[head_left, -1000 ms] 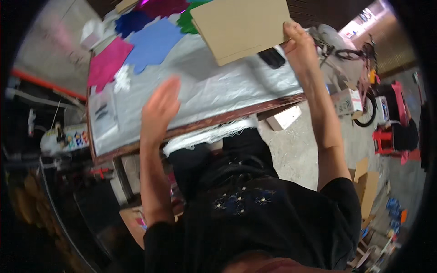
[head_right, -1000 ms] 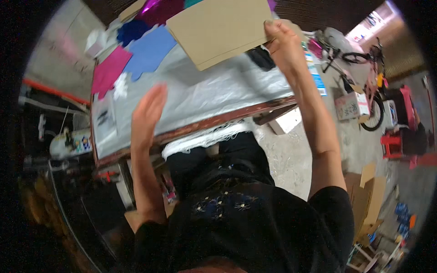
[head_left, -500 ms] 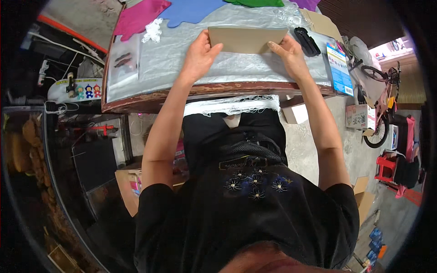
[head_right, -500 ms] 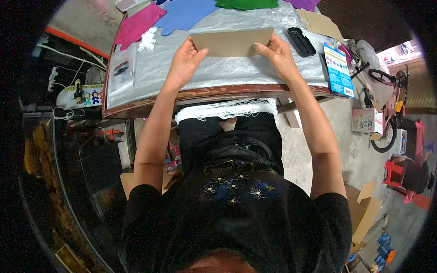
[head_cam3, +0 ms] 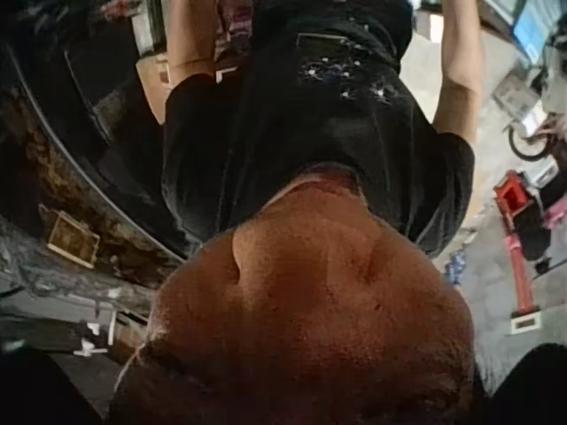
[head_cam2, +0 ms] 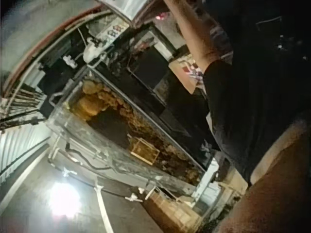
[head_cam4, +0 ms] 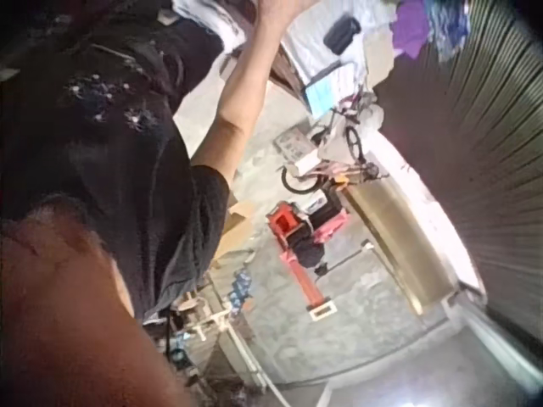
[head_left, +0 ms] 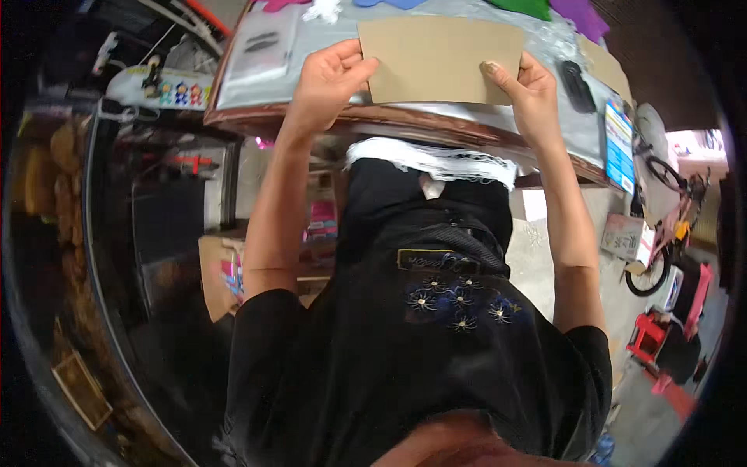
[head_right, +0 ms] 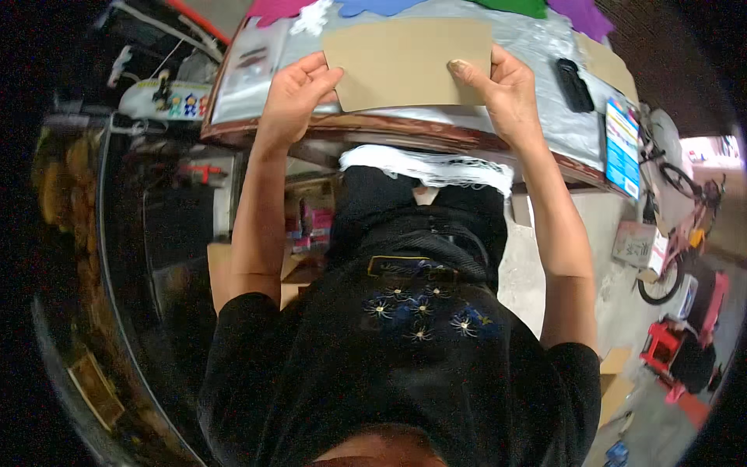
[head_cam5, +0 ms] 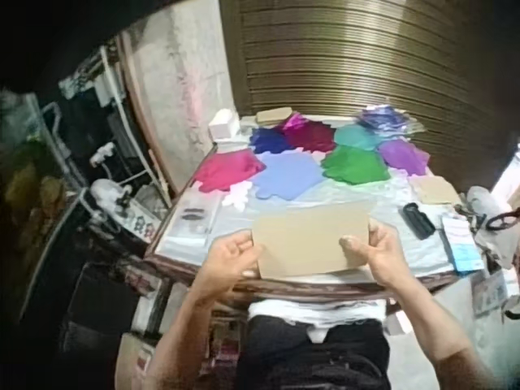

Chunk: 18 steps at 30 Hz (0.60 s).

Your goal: Stacking and organizing colorful plastic sheets on a table.

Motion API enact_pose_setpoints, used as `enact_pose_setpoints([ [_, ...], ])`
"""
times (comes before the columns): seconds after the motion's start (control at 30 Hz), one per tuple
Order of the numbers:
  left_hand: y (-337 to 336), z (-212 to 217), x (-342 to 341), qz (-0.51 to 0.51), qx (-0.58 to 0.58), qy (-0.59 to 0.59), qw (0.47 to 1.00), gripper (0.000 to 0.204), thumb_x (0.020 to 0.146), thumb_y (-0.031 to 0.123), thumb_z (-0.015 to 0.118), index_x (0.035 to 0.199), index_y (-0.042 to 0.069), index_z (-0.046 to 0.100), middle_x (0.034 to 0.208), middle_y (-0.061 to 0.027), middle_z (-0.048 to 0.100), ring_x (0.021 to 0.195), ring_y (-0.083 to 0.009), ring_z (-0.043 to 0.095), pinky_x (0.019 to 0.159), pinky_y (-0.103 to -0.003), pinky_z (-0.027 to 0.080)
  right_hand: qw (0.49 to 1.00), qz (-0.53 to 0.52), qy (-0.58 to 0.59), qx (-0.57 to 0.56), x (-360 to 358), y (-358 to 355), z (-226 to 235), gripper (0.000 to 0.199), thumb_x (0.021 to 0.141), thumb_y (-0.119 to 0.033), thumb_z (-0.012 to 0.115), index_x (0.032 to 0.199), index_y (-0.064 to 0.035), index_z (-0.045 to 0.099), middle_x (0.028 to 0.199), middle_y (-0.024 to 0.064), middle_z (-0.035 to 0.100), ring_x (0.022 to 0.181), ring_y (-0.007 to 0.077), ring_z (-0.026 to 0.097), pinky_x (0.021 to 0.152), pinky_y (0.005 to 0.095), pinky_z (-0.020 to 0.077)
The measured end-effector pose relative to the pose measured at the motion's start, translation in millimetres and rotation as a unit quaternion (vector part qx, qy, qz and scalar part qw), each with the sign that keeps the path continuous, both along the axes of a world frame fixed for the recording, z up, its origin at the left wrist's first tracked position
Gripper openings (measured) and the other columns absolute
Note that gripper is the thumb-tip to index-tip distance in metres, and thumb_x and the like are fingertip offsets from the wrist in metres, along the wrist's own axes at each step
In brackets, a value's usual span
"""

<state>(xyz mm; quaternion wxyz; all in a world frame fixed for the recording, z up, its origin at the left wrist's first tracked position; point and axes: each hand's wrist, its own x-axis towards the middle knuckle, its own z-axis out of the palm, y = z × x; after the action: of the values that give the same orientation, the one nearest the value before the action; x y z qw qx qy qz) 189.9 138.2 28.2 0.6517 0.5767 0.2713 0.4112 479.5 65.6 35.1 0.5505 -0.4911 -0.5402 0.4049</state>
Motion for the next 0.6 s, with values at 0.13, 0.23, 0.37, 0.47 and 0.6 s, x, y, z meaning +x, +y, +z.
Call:
enact_pose_setpoints([
  [0.13, -20, 2, -40, 0.061, -0.012, 0.033, 0.997, 0.030, 0.097, 0.004, 0.057, 0.124, -0.008, 0.061, 0.109, -0.0116, 0.072, 0.092, -0.0121, 0.068, 0.080, -0.026, 0.055, 0.999, 0.035, 0.012, 0.004, -44, 8, 0, 0.025, 0.094, -0.011, 0.071, 0.116, 0.0007, 0.067, 0.104, 0.0047, 0.073, 0.091, 0.0091, 0.065, 0.083, 0.0250, 0.0515],
  [0.23, -33, 0, -59, 0.114, -0.038, 0.027, 0.992, 0.029, 0.096, 0.002, 0.058, 0.122, -0.008, 0.062, 0.106, -0.0113, 0.073, 0.091, -0.0116, 0.068, 0.078, -0.025, 0.055, 0.999, 0.052, 0.007, -0.005, -69, 12, -2, 0.026, 0.093, -0.010, 0.071, 0.116, 0.0014, 0.067, 0.104, 0.0049, 0.072, 0.092, 0.0089, 0.065, 0.083, 0.0249, 0.0515],
  [0.37, -40, -8, -71, 0.186, -0.043, 0.074, 0.979, 0.029, 0.092, -0.001, 0.057, 0.119, -0.008, 0.064, 0.104, -0.0104, 0.073, 0.090, -0.0113, 0.067, 0.077, -0.025, 0.055, 0.998, 0.063, 0.007, 0.025, -95, 8, -11, 0.026, 0.094, -0.008, 0.071, 0.117, 0.0020, 0.067, 0.105, 0.0052, 0.072, 0.092, 0.0095, 0.065, 0.084, 0.0257, 0.0517],
  [0.47, -43, -14, -73, 0.225, -0.028, 0.118, 0.967, 0.030, 0.091, -0.002, 0.057, 0.118, -0.007, 0.066, 0.103, -0.0095, 0.074, 0.090, -0.0114, 0.067, 0.076, -0.024, 0.055, 0.993, 0.038, -0.088, 0.076, -109, -3, -8, 0.026, 0.094, -0.008, 0.071, 0.118, 0.0028, 0.067, 0.105, 0.0053, 0.072, 0.093, 0.0105, 0.065, 0.084, 0.0266, 0.0522],
  [0.6, -43, -23, -73, 0.254, 0.020, 0.145, 0.956, 0.031, 0.089, -0.003, 0.057, 0.119, -0.004, 0.067, 0.102, -0.0076, 0.074, 0.091, -0.0105, 0.067, 0.075, -0.023, 0.054, 0.988, 0.019, -0.127, 0.084, -113, -11, -11, 0.026, 0.094, -0.007, 0.070, 0.118, 0.0027, 0.067, 0.104, 0.0055, 0.072, 0.092, 0.0111, 0.065, 0.084, 0.0269, 0.0523],
])
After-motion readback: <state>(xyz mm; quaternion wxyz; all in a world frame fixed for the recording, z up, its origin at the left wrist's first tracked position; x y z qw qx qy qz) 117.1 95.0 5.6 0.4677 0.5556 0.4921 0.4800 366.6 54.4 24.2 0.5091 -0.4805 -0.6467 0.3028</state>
